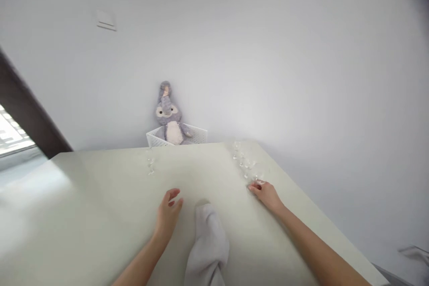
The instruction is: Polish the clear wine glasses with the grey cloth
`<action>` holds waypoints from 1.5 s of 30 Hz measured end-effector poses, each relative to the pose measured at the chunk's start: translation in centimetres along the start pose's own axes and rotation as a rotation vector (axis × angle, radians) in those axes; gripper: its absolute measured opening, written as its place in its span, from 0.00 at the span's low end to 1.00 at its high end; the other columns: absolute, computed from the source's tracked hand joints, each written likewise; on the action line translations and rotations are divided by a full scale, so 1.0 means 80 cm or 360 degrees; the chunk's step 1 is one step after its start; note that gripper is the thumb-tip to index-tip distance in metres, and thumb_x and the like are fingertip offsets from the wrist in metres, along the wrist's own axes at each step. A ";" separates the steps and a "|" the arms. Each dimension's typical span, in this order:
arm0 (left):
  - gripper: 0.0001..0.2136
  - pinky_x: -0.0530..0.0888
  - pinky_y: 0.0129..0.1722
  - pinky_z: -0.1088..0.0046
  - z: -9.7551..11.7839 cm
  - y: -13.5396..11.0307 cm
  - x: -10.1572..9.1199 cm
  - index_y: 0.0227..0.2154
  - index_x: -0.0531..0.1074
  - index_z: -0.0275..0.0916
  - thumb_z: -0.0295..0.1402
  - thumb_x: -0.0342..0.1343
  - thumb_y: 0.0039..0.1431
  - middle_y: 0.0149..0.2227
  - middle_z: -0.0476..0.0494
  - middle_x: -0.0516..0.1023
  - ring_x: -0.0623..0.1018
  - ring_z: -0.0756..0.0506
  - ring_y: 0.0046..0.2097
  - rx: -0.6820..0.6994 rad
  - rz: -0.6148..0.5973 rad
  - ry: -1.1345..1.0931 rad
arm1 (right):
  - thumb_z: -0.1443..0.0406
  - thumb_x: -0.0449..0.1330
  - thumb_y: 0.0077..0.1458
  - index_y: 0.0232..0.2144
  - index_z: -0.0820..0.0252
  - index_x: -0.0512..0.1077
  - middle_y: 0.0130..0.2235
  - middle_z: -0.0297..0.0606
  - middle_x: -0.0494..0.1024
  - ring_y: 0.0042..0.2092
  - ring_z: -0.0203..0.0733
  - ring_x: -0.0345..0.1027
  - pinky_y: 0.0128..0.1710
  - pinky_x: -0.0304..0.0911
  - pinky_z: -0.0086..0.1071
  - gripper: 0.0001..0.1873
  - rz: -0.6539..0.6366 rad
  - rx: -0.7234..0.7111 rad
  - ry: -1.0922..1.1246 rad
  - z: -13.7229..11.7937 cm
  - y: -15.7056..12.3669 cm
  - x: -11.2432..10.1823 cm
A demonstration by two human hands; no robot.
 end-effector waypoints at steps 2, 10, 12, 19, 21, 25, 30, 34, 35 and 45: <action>0.13 0.68 0.43 0.63 0.000 0.003 -0.009 0.34 0.68 0.40 0.39 0.58 0.45 0.38 0.41 0.73 0.72 0.42 0.44 -0.0087 0.0104 -0.0170 | 0.61 0.52 0.46 0.29 0.60 0.69 0.23 0.34 0.72 0.27 0.40 0.66 0.27 0.55 0.29 0.10 -0.0014 -0.0031 -0.0124 0.005 -0.009 -0.008; 0.15 0.72 0.35 0.73 0.002 0.066 -0.057 0.48 0.52 0.49 0.42 0.42 0.58 0.38 0.45 0.70 0.75 0.51 0.34 -0.0715 0.0630 -0.1182 | 0.60 0.47 0.53 0.27 0.54 0.65 0.25 0.34 0.73 0.27 0.40 0.67 0.27 0.57 0.30 0.09 -0.0161 -0.0271 -0.0299 -0.051 -0.104 -0.004; 0.20 0.73 0.34 0.70 0.009 0.088 -0.059 0.53 0.44 0.49 0.45 0.38 0.59 0.39 0.42 0.70 0.76 0.49 0.35 -0.0776 0.0558 -0.1316 | 0.59 0.47 0.55 0.28 0.54 0.67 0.28 0.35 0.75 0.29 0.40 0.69 0.29 0.59 0.30 0.11 -0.0288 -0.0568 -0.0242 -0.100 -0.132 0.020; 0.23 0.73 0.33 0.54 0.017 0.130 -0.041 0.55 0.37 0.49 0.48 0.28 0.59 0.45 0.33 0.68 0.77 0.41 0.39 -0.0860 0.0268 -0.1745 | 0.50 0.54 0.50 0.48 0.57 0.65 0.33 0.49 0.76 0.32 0.53 0.72 0.27 0.62 0.37 0.27 -0.0598 -0.1014 -0.0984 -0.202 -0.161 0.122; 0.22 0.73 0.33 0.54 0.017 0.139 -0.041 0.53 0.44 0.48 0.50 0.27 0.58 0.45 0.32 0.68 0.77 0.41 0.40 -0.0808 0.0243 -0.1814 | 0.50 0.56 0.48 0.47 0.58 0.66 0.34 0.49 0.76 0.32 0.53 0.72 0.27 0.62 0.37 0.27 -0.0612 -0.1060 -0.1020 -0.208 -0.154 0.137; 0.23 0.74 0.35 0.58 0.018 0.156 -0.046 0.42 0.56 0.43 0.52 0.26 0.57 0.44 0.33 0.69 0.76 0.42 0.42 -0.0688 0.0241 -0.1907 | 0.56 0.55 0.52 0.41 0.59 0.68 0.35 0.46 0.74 0.31 0.49 0.71 0.25 0.60 0.34 0.17 -0.0586 -0.1260 -0.0936 -0.215 -0.154 0.147; 0.16 0.74 0.39 0.67 0.026 0.142 -0.042 0.35 0.59 0.39 0.48 0.42 0.57 0.41 0.36 0.71 0.76 0.46 0.41 -0.0618 0.0209 -0.1904 | 0.64 0.52 0.55 0.37 0.60 0.67 0.36 0.42 0.73 0.33 0.42 0.68 0.29 0.58 0.30 0.08 -0.0711 -0.1354 -0.0613 -0.211 -0.145 0.150; 0.12 0.72 0.43 0.66 0.038 0.095 -0.019 0.36 0.63 0.38 0.41 0.52 0.55 0.40 0.36 0.73 0.76 0.43 0.44 -0.0500 -0.0087 -0.1783 | 0.61 0.48 0.57 0.31 0.58 0.63 0.28 0.33 0.69 0.29 0.36 0.63 0.29 0.57 0.28 0.08 -0.0717 -0.1002 0.0394 -0.198 -0.109 0.133; 0.12 0.71 0.44 0.66 0.041 0.082 -0.013 0.37 0.63 0.38 0.40 0.53 0.54 0.40 0.37 0.74 0.75 0.43 0.44 -0.0448 -0.0173 -0.1725 | 0.59 0.47 0.57 0.32 0.58 0.62 0.26 0.31 0.66 0.27 0.35 0.61 0.28 0.57 0.28 0.09 -0.0675 -0.0875 0.0700 -0.194 -0.099 0.126; 0.15 0.72 0.40 0.70 0.059 -0.009 0.024 0.45 0.61 0.43 0.42 0.50 0.56 0.44 0.41 0.74 0.73 0.44 0.47 -0.0452 -0.0717 -0.1634 | 0.61 0.54 0.52 0.36 0.56 0.62 0.28 0.30 0.65 0.31 0.36 0.60 0.34 0.57 0.30 0.09 0.0028 -0.0542 0.1730 -0.188 -0.081 0.058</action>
Point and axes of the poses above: each hand's wrist, its own y-axis towards the middle knuckle, its own x-axis out of the palm, z = x × y, the point moved 4 cm from there along y, towards the middle knuckle
